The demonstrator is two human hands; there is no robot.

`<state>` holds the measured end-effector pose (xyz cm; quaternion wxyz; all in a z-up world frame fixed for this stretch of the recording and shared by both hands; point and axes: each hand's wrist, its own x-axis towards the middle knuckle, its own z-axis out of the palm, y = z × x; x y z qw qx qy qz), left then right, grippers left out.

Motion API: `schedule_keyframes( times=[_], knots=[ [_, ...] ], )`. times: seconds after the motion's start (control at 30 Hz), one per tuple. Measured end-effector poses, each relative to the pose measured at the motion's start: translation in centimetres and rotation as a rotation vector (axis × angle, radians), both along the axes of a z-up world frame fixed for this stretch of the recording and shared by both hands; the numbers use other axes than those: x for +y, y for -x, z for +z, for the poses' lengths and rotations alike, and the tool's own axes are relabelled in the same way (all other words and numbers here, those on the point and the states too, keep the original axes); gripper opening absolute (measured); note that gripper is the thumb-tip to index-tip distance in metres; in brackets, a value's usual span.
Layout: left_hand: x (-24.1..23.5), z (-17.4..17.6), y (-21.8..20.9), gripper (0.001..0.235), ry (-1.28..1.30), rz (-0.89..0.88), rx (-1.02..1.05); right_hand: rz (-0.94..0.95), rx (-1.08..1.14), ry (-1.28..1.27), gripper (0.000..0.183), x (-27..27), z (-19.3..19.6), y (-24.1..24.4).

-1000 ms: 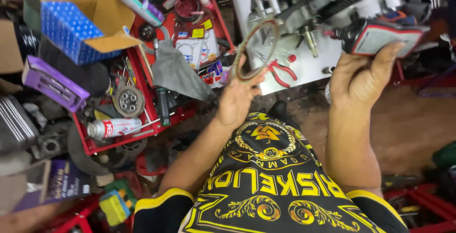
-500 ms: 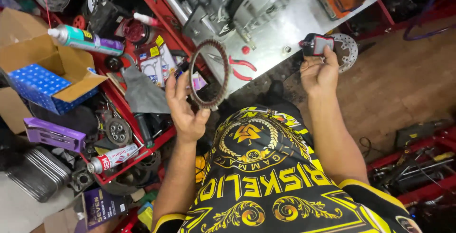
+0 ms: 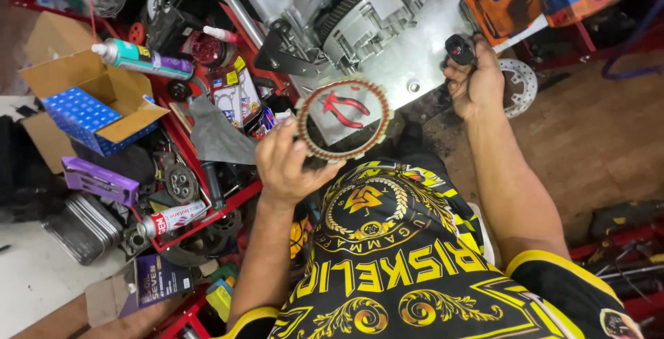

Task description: Oiling and installing clutch plates into a motorcycle engine clutch basket

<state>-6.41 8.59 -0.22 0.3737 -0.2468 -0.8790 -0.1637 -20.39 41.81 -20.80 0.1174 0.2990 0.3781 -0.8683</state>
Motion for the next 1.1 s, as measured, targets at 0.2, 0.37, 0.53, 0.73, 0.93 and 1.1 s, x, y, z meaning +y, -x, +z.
schedule_keyframes(
  times=[0.2,0.37,0.53,0.73,0.93,1.1],
  knots=[
    [1.5,0.7,2.3,0.081,0.188,0.056,0.104,0.123,-0.065,-0.114,0.040,0.0,0.6,0.7],
    [3.2,1.0,3.7,0.079,0.048,0.014,0.056,0.195,-0.021,-0.094,0.043,0.5,-0.1,0.9],
    [4.2,0.5,4.3,0.083,-0.084,-0.023,0.001,0.181,-0.095,-0.140,0.045,0.7,0.2,0.6],
    [5.1,1.0,4.8,0.086,-0.119,-0.058,-0.024,0.151,0.007,-0.067,0.041,1.1,-0.5,-0.4],
    [5.1,1.4,5.1,0.088,-0.133,-0.042,-0.005,0.045,0.030,-0.294,0.043,2.2,0.1,-4.2],
    [5.3,2.5,5.4,0.087,-0.235,-0.141,-0.054,-0.120,0.897,-1.113,0.011,2.5,8.5,-8.1]
  ],
)
